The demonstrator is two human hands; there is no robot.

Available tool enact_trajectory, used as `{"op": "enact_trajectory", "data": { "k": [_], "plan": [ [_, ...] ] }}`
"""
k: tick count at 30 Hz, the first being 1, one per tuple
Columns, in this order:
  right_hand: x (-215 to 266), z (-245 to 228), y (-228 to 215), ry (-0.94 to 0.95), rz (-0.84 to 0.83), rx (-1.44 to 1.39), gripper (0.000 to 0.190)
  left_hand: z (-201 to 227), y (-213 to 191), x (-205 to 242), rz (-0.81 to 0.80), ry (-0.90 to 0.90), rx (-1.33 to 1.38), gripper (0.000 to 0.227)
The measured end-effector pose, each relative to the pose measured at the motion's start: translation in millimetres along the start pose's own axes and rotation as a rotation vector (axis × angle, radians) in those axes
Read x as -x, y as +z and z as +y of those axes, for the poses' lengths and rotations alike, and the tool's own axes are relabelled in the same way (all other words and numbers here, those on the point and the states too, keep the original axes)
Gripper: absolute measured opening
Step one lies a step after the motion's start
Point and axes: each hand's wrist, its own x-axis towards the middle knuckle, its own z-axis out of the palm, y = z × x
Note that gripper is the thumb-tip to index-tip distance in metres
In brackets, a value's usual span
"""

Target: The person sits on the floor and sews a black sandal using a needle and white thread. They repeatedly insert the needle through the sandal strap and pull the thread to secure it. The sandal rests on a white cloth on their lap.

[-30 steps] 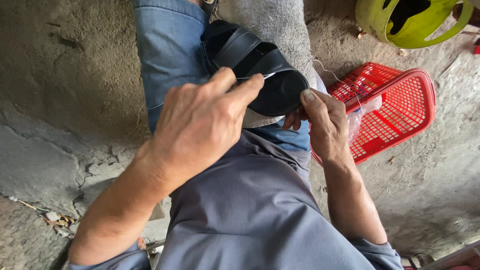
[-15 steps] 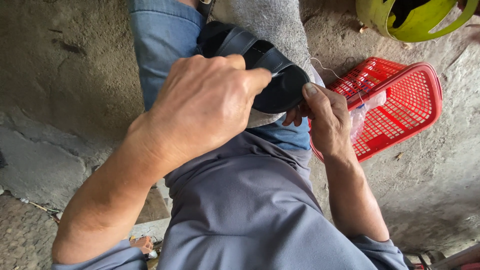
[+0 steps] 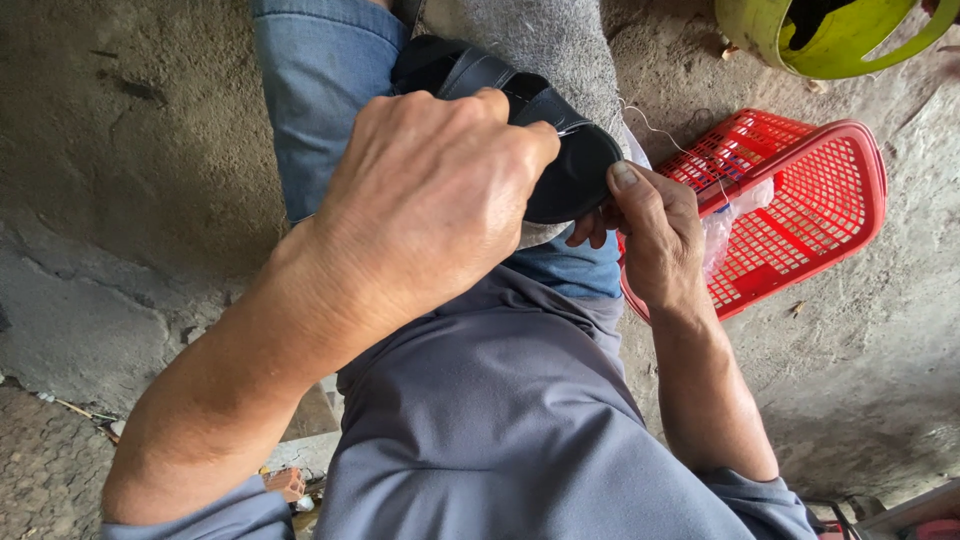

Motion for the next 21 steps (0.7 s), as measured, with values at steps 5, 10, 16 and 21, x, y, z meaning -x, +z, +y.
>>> {"op": "enact_trajectory", "data": {
  "k": [5,10,16,21],
  "plan": [
    [1,1,-1,-0.017,0.012,0.018,0.044,3,0,-6,-0.044,-0.01,-0.027,0.02],
    [2,0,-1,0.001,0.007,0.03,0.044,6,2,-6,-0.022,0.001,-0.056,0.017],
    [1,1,-4,0.003,-0.007,0.059,0.043,11,7,-6,-0.014,-0.015,-0.064,0.017],
    [-4,10,-7,0.028,-0.021,0.106,0.043,18,15,5,-0.004,-0.024,-0.037,0.023]
  ]
}}
